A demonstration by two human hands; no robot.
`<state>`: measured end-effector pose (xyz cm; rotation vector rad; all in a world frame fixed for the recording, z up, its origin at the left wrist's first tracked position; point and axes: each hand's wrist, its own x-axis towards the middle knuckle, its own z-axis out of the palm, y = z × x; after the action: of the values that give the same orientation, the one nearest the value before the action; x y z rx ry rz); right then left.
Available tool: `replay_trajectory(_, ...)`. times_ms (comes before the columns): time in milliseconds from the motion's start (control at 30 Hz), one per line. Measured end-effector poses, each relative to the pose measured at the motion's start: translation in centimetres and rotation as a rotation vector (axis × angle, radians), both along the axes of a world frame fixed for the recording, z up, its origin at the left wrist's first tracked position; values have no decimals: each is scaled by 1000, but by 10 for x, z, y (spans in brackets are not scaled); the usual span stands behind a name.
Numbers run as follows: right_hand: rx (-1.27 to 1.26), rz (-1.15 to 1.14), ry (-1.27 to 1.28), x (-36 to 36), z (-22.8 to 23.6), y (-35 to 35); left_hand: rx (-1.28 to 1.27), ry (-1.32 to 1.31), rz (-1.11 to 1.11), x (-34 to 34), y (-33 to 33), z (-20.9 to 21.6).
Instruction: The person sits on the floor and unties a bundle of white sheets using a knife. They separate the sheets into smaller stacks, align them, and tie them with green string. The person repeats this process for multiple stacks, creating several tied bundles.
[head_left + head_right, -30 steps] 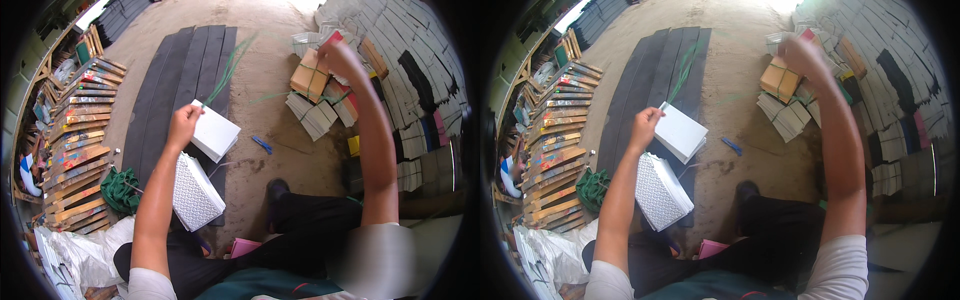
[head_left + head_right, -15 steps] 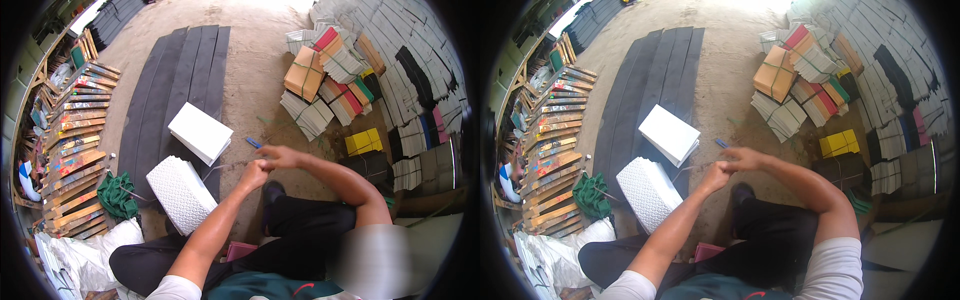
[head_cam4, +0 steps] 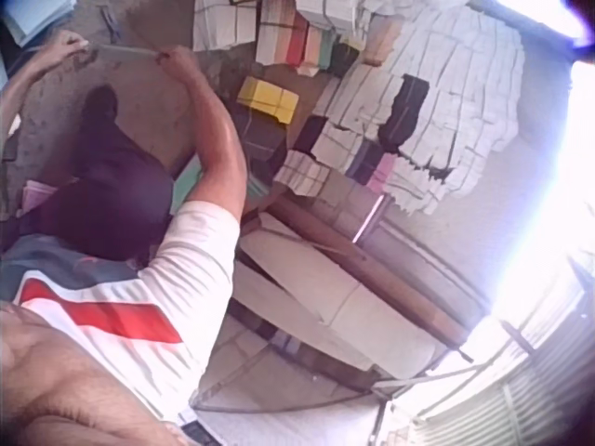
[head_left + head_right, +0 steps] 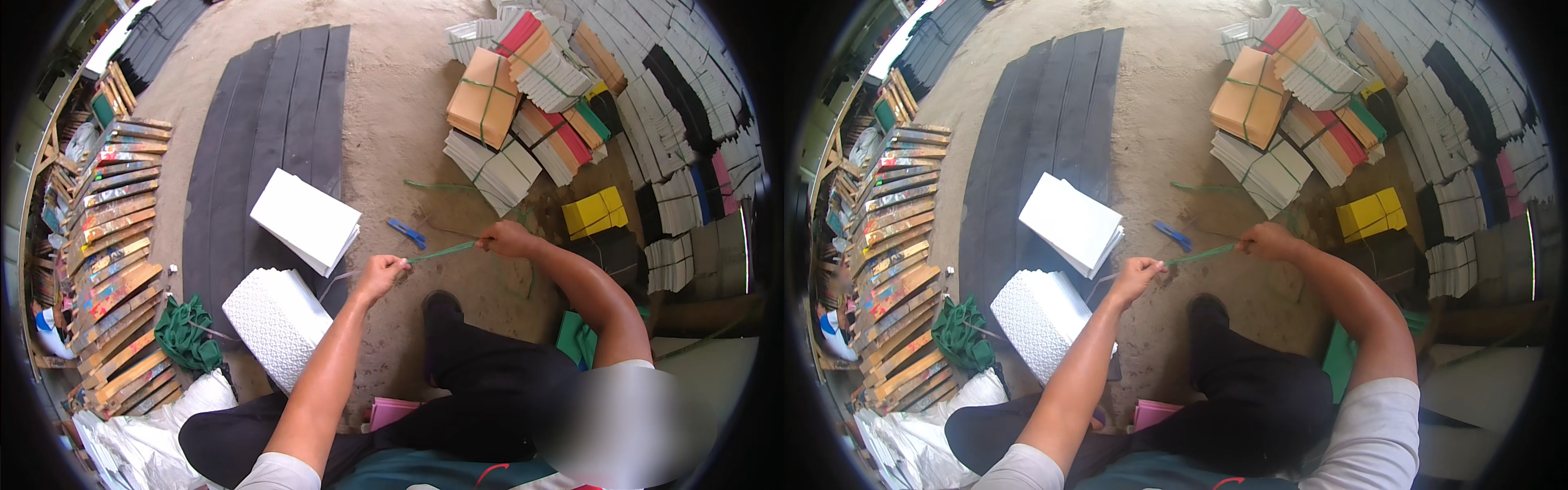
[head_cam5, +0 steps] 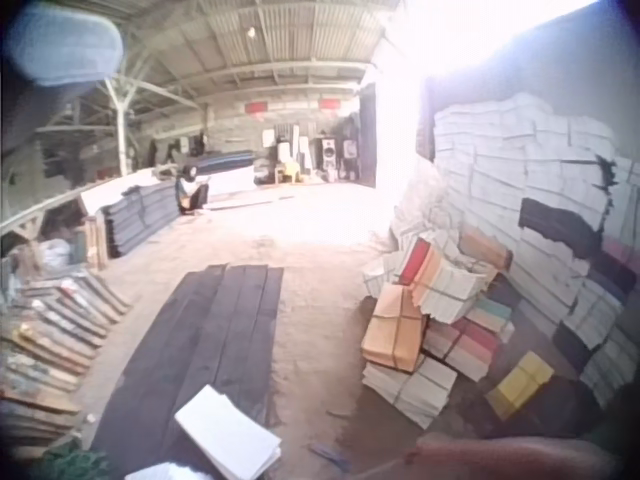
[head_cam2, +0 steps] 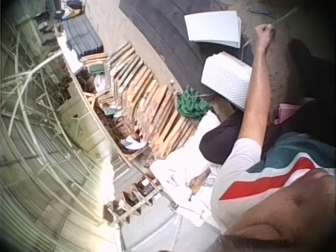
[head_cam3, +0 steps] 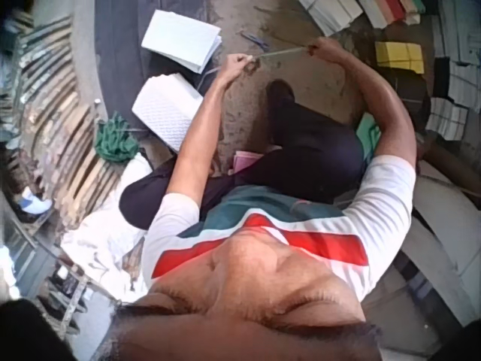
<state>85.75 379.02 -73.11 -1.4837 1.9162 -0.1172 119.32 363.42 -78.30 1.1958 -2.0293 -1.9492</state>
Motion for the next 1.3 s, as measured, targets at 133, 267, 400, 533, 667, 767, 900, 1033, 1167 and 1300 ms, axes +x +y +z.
replay_trajectory(133, -7, -176, -110, -18, -18, -8, 6, -91, 199, 3, -20, -16)
replay_trajectory(267, 150, -115, 150, -29, -50, -3, 30, -118, 265, -3, -16, -22)
replay_trajectory(400, -374, 217, 514, 17, -72, -14, -73, -165, 140, -13, -6, -44)
replay_trajectory(533, -360, 46, -509, 90, -87, -46, -37, -100, 55, -57, 1, -62)
replay_trajectory(667, -75, 100, 64, 63, -102, -67, -81, -97, 92, -79, -21, -67)
replay_trajectory(767, 90, 126, 215, 26, -88, -89, -58, -87, 146, -83, -31, -74)
replay_trajectory(900, -17, -70, 150, 14, -125, -99, 64, -51, 242, -76, -16, -94)
replay_trajectory(1033, -77, -306, 49, 48, -148, -91, 181, -92, 293, -58, -2, -96)
replay_trajectory(1167, -36, -352, 22, 49, -171, -83, 243, -72, 367, -52, 6, -103)
replay_trajectory(1300, -128, -378, -11, 46, -176, -77, 441, -76, 375, -55, 19, -104)
